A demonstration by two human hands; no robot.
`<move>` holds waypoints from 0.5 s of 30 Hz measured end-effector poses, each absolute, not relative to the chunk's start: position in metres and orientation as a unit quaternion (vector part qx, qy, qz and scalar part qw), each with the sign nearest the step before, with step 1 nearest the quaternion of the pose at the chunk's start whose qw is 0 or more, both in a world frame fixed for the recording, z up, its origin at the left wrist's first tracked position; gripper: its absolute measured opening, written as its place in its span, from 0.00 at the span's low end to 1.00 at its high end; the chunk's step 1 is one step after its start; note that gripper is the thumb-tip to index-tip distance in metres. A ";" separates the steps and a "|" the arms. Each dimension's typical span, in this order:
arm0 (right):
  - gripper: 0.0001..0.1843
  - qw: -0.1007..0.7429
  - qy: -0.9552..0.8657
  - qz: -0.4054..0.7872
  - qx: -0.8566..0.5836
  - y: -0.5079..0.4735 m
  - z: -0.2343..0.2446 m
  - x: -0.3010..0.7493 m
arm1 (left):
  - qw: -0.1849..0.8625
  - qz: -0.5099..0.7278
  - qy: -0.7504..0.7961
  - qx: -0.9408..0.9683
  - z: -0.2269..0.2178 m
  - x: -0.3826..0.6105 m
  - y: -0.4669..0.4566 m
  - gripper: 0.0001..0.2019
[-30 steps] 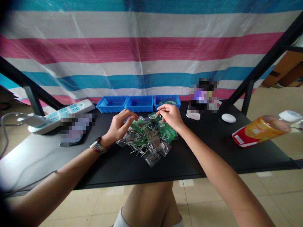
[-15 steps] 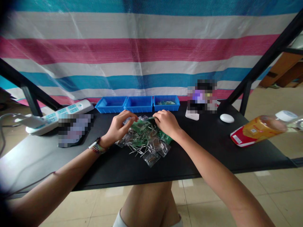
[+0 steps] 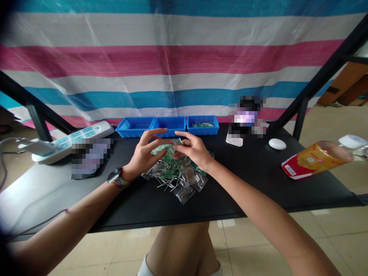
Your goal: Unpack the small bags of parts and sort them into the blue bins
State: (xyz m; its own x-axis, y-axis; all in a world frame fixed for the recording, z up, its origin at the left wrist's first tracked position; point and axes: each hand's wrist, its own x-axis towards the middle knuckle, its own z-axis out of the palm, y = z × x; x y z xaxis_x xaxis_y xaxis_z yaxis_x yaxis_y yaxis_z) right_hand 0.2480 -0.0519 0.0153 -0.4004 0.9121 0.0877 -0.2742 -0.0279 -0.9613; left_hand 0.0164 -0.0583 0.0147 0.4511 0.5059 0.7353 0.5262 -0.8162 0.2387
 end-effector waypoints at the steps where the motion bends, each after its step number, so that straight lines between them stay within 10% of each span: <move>1: 0.36 0.452 -0.528 0.655 -0.298 -0.054 0.016 0.248 | 0.010 -0.429 -0.302 -0.851 0.015 0.016 -0.058 0.11; 15: 0.19 0.435 -0.613 0.578 -0.318 -0.045 0.012 0.253 | -0.119 -0.466 -0.392 -0.784 0.019 0.024 -0.060 0.13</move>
State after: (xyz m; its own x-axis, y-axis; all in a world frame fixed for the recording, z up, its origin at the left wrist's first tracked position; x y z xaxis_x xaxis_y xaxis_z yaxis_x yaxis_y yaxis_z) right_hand 0.2527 -0.0454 0.0123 -0.4194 0.8924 0.1663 -0.1141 0.1299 -0.9849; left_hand 0.0240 -0.0603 0.0189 0.2567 0.7265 0.6374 0.5038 -0.6634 0.5533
